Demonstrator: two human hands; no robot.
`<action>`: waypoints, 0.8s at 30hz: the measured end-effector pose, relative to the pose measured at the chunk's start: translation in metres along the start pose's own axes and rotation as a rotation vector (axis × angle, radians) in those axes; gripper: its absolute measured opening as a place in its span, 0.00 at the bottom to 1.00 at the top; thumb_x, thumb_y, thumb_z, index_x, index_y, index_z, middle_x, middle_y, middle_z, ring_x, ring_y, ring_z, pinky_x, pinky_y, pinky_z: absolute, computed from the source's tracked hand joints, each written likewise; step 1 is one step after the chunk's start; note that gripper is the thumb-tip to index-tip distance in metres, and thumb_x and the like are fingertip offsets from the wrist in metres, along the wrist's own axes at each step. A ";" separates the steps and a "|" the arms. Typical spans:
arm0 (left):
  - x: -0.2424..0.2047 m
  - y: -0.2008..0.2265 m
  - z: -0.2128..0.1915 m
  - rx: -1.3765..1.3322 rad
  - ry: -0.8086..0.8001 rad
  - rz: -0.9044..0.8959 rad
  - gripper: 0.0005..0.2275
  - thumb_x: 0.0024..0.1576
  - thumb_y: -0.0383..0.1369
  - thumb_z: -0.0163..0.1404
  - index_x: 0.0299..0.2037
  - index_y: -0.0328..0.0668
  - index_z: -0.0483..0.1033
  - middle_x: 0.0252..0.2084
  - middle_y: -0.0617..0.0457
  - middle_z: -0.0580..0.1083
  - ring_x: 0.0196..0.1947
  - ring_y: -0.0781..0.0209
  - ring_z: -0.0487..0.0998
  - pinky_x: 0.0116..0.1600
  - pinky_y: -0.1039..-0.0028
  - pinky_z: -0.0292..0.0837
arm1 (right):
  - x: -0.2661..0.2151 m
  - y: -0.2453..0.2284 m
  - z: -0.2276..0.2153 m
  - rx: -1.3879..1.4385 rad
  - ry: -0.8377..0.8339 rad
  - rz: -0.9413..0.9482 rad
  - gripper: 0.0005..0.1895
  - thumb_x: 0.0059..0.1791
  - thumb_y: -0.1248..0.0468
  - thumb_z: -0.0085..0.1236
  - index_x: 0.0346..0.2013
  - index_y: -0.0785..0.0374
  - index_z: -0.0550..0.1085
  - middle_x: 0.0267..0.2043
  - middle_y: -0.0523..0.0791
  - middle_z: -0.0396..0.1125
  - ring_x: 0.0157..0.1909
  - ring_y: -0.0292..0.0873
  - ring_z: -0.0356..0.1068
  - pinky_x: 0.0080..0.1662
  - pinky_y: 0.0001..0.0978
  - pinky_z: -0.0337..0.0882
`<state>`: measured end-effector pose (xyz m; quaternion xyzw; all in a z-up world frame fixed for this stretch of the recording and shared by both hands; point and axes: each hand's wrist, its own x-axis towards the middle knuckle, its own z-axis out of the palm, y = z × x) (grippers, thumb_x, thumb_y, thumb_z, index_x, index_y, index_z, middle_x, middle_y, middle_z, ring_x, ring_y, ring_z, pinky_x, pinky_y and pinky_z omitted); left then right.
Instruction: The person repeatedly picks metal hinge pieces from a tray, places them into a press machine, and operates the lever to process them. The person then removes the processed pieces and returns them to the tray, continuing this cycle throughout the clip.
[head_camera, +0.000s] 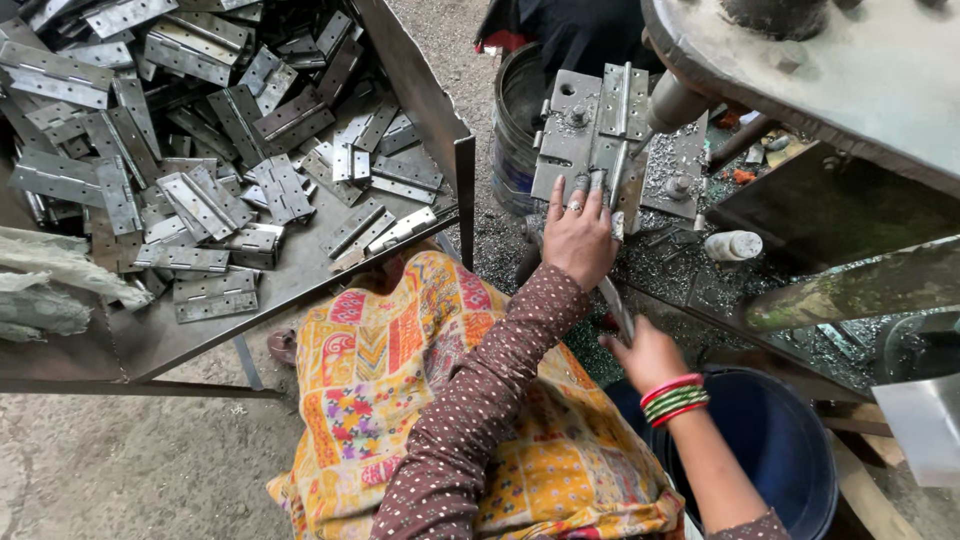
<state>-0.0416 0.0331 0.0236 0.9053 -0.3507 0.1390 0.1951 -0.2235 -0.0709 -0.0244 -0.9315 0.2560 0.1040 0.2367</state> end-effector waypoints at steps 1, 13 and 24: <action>0.000 -0.001 0.000 0.002 0.010 0.005 0.15 0.52 0.35 0.49 0.45 0.33 0.78 0.59 0.42 0.71 0.61 0.48 0.70 0.75 0.49 0.43 | -0.001 0.003 0.008 0.034 0.019 0.017 0.28 0.45 0.42 0.59 0.45 0.62 0.73 0.34 0.59 0.73 0.40 0.62 0.75 0.43 0.53 0.73; -0.008 0.002 0.013 0.037 0.082 0.032 0.11 0.57 0.31 0.46 0.40 0.33 0.80 0.57 0.39 0.74 0.60 0.47 0.73 0.76 0.50 0.44 | 0.014 -0.004 -0.020 -0.121 -0.070 0.045 0.31 0.45 0.39 0.61 0.41 0.65 0.72 0.34 0.58 0.74 0.40 0.60 0.76 0.43 0.49 0.74; -0.011 -0.003 0.009 0.015 0.132 0.057 0.11 0.58 0.29 0.46 0.42 0.32 0.80 0.57 0.39 0.74 0.58 0.48 0.75 0.77 0.49 0.46 | -0.009 0.007 0.043 -0.072 -0.020 0.109 0.30 0.45 0.47 0.63 0.47 0.68 0.68 0.33 0.59 0.74 0.37 0.61 0.76 0.39 0.49 0.74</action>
